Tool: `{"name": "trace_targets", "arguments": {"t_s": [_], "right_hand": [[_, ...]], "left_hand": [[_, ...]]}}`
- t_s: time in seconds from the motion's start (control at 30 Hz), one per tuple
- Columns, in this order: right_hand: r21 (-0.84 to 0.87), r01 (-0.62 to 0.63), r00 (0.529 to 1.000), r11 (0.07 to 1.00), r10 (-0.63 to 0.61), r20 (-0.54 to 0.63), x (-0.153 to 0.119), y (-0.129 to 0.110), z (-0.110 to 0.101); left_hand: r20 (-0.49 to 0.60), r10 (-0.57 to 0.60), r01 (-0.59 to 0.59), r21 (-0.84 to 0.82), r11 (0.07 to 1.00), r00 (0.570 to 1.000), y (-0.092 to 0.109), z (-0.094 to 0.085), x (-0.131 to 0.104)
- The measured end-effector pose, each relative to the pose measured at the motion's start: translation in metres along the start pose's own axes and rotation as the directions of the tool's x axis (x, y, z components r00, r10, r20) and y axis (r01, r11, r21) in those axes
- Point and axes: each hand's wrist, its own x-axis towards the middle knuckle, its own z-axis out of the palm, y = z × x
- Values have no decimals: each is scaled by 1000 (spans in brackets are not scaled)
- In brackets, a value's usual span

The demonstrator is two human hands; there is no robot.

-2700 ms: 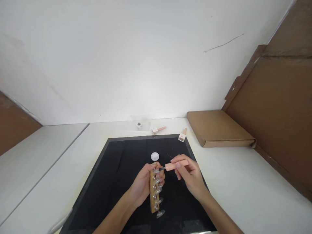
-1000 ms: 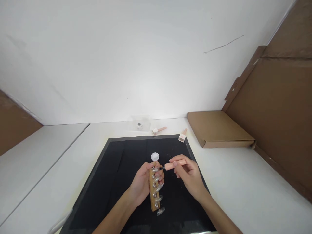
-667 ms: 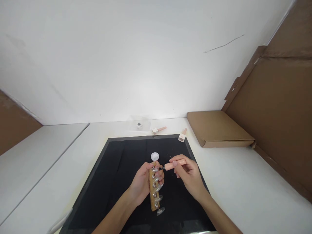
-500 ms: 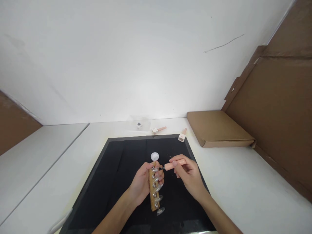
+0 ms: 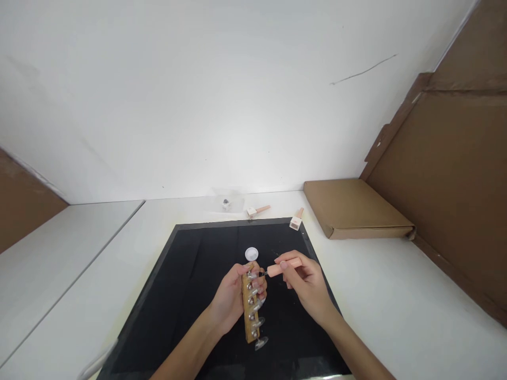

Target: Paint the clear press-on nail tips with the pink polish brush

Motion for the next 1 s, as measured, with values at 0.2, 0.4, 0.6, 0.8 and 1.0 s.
{"name": "trace_targets", "arguments": {"t_s": [0.2,0.4,0.6,0.8,1.0], "right_hand": [[-3,12,1000,1000,-12,5,1,-1,0],[16,-6,1000,1000,6,6,1,0,0],[39,-13,1000,999,12,7,0,1,1],[119,-2,999,993,-2,34,-4,7,-2],[93,107,980,990,-121,160,-4,4,-4]], "left_hand": [[0,2,-2,3,1000,1000,0,0,0],[1,-3,3,-10,1000,1000,0,2,0],[9,-7,7,-29,1000,1000,0,1,0],[-8,8,-8,2,1000,1000,0,0,-1],[-13,1,0,31,1000,1000,-1,-1,1]]}}
